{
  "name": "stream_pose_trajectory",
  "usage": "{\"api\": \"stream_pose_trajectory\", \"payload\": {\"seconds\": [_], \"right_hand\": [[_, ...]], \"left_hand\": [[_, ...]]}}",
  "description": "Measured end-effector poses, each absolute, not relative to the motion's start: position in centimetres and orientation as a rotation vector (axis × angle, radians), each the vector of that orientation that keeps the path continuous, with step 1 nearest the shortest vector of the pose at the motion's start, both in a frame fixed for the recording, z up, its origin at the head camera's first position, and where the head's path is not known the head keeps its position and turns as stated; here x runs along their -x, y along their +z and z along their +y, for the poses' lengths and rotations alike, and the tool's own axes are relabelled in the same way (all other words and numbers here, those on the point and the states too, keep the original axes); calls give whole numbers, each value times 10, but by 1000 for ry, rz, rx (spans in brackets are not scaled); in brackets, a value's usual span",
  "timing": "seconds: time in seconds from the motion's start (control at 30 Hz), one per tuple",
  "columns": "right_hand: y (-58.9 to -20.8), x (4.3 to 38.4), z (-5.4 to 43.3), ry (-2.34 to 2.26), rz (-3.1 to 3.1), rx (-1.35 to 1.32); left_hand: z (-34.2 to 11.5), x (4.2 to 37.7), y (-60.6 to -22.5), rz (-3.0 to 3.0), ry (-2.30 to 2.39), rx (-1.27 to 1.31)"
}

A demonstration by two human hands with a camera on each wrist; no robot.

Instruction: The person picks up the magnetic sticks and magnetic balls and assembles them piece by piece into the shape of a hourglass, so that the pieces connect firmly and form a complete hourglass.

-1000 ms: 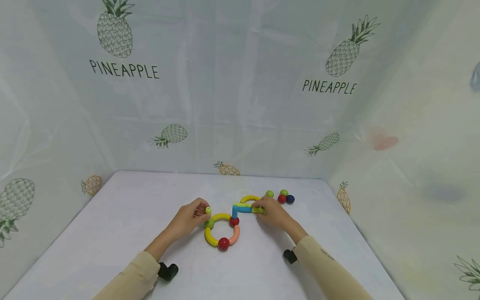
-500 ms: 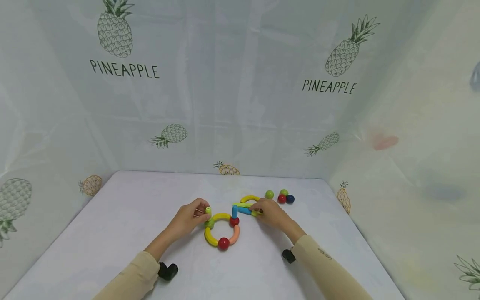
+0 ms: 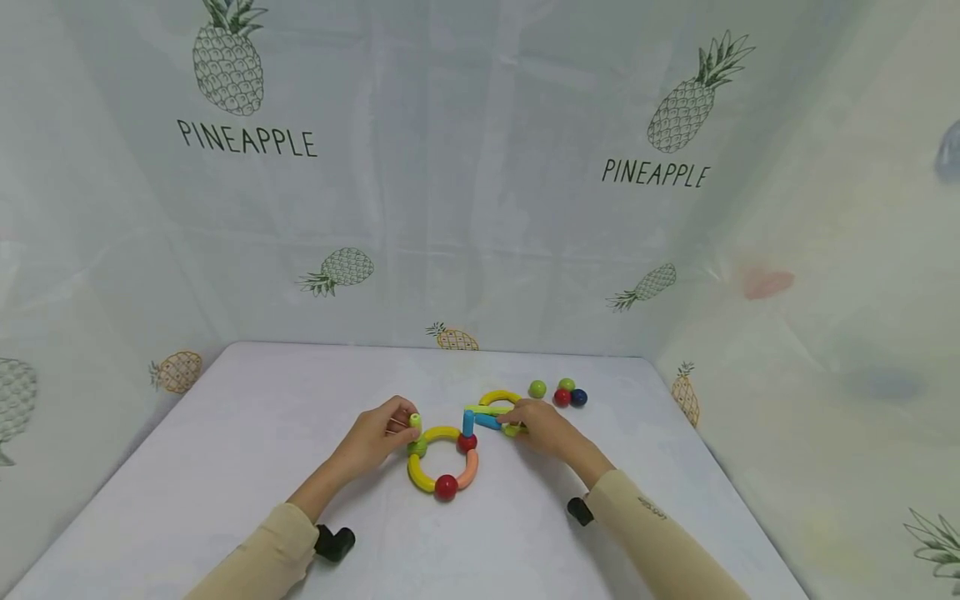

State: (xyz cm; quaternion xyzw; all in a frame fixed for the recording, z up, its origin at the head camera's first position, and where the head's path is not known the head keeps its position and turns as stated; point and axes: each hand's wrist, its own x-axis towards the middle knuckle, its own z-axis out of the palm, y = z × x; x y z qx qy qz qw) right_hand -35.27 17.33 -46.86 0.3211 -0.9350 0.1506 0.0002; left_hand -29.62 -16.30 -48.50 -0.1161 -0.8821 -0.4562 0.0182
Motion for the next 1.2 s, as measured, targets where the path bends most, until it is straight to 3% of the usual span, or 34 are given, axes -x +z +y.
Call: {"api": "stream_pose_trajectory", "payload": {"seconds": [0.43,1.2], "right_hand": [[-458,341,182,552,-2833,-1102],[-448,291,141,1391,-2677,-1038]], "left_hand": [[-162,295,-484,-2740,-1424,364],[-163,293,-482,-2743,-1400,357]]}}
